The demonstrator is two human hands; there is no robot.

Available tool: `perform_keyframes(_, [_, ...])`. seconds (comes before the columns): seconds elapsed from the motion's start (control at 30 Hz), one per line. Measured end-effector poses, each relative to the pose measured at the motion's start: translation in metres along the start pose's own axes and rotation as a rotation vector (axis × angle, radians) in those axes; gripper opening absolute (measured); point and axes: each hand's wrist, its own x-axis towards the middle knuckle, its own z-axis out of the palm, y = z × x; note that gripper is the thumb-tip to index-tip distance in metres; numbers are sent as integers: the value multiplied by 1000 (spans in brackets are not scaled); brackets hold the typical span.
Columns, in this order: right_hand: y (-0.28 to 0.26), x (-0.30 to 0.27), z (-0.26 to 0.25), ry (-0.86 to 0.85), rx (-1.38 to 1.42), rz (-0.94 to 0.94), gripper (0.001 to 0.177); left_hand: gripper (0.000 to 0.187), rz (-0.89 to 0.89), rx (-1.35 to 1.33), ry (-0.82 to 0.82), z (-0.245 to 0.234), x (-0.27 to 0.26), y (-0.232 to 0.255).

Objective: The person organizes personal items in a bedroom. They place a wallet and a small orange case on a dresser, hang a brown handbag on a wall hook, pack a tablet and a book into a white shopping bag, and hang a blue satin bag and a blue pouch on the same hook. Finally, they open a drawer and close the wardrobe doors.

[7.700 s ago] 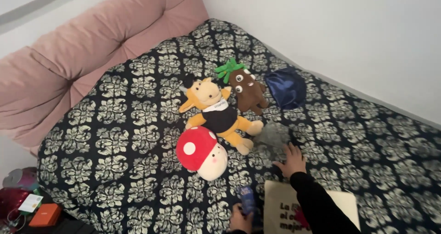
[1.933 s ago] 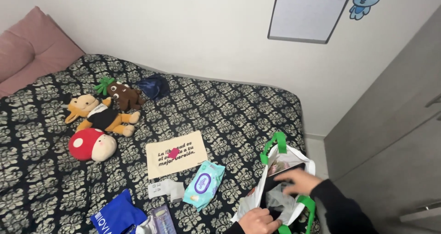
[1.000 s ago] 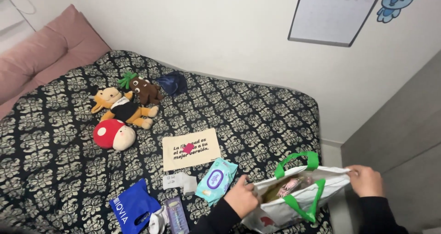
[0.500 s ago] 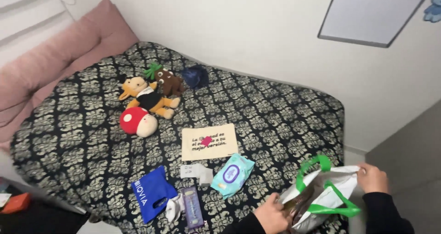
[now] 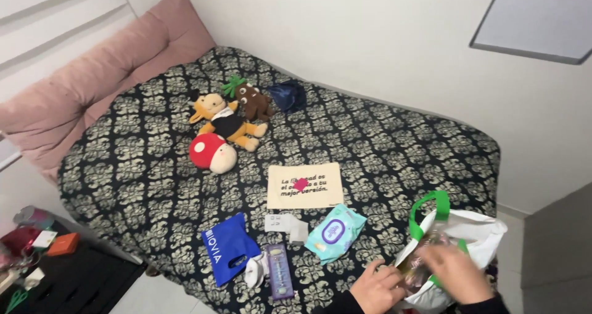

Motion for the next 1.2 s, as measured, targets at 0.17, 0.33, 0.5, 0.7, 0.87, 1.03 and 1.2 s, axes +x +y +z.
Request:
perform_keyframes(0.17, [-87,6,4,-902,-300,75,54,32,-188,-173,58,-56,-12,-11])
perform_keyframes(0.33, [-75,25,45,-782,-267,-22,50,42,-559,-129,-94,-41,-109,-58])
perform_keyframes(0.5, [-31,49,84,-782,-253,-24,52,32,-905,-134,-130,-51,-183,-96])
perform_keyframes(0.7, [15,63,110,-874,-539,-346,68,28,-1179,-200,-337,-90,-189,-140])
perform_keyframes(0.87, [-18,96,112,-837,-342,647,52,27,-1058,-49,-77,-39,-234,-226])
perform_keyframes(1.03, [4,84,188,-294,-604,475,42,24,-1287,-174,-177,-30,-216,-306])
perform_keyframes(1.2, [-3,97,233,-100,-747,377,21,27,-1288,-230,-80,16,-194,-386])
